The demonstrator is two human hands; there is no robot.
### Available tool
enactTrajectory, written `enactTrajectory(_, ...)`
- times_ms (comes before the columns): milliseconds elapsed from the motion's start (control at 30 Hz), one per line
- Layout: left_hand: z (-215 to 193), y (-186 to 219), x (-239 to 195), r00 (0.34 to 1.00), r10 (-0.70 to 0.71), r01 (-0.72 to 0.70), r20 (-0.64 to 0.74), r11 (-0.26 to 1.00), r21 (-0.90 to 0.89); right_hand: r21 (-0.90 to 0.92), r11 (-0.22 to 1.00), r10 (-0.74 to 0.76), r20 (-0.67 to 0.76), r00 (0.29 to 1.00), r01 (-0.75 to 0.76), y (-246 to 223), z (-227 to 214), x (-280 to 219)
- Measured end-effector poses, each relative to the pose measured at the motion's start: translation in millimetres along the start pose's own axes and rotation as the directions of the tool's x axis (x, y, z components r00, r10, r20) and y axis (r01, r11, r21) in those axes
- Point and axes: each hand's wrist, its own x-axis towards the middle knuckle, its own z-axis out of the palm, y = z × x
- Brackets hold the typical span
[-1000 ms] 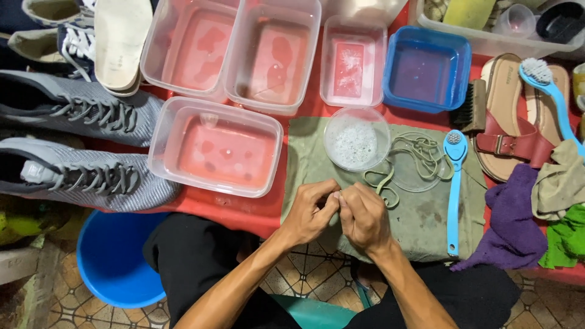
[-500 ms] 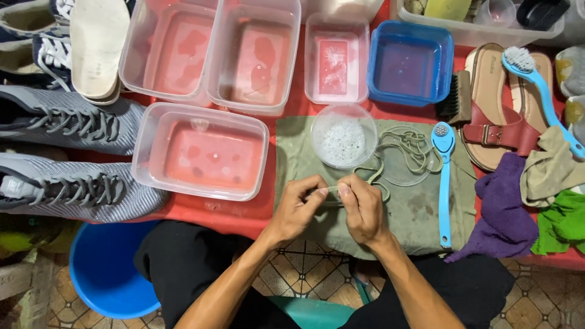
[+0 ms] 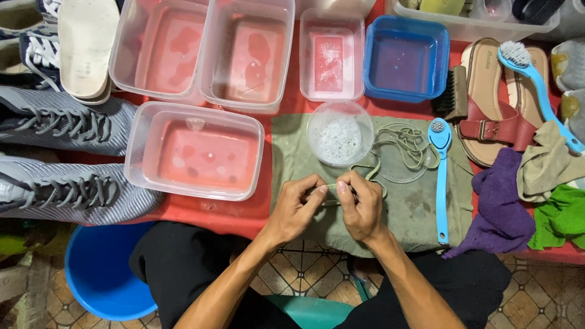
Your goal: The person sits cross-legged on a stool and cleans a pair of green shoelaces by hand. They repeatedly rub and twist the laces over a small bowl containing a white granular substance, occasionally stretching them out to inspect the progress.
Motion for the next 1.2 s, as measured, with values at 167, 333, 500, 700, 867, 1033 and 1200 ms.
enactTrajectory(167, 3.8, -11.3, -0.5, 0.999, 0.046, -0.046, -0.003, 0.996, 0.077, -0.127, 0.987, -0.102, 0.014, 0.995, 0.103, 17.7, 11.9, -12.4)
enactTrajectory(333, 6.6, -18.5, -3.9, 0.996, 0.068, -0.072, 0.055, 0.995, 0.069, -0.195, 0.969, -0.153, -0.001, 0.988, 0.150, 17.2, 13.7, -10.8)
enactTrajectory(500, 5.9, -30.4, -4.9, 0.992, 0.114, -0.121, 0.058, 0.981, 0.154, -0.237, 0.944, -0.240, -0.013, 0.971, 0.230, 16.9, 13.0, -7.3)
enactTrajectory(700, 8.5, -33.8, -4.7, 0.993, 0.113, -0.118, 0.037, 0.977, 0.175, -0.229, 0.939, -0.265, -0.006, 0.964, 0.257, 43.5, 22.5, -26.1)
enactTrajectory(867, 8.4, -35.7, -5.9, 0.993, 0.113, -0.116, 0.028, 0.976, 0.186, -0.256, 0.917, -0.314, 0.009, 0.949, 0.305, 38.2, 23.8, -24.1)
enactTrajectory(1033, 8.5, -33.7, -5.1, 0.994, 0.109, -0.108, 0.006, 0.975, 0.193, -0.299, 0.917, -0.273, 0.014, 0.962, 0.264, 27.6, 17.9, -15.5)
enactTrajectory(1200, 7.2, -24.8, -0.4, 0.992, 0.129, -0.129, 0.013, 0.974, 0.185, -0.341, 0.905, -0.261, 0.025, 0.965, 0.253, 12.8, 12.0, -0.7)
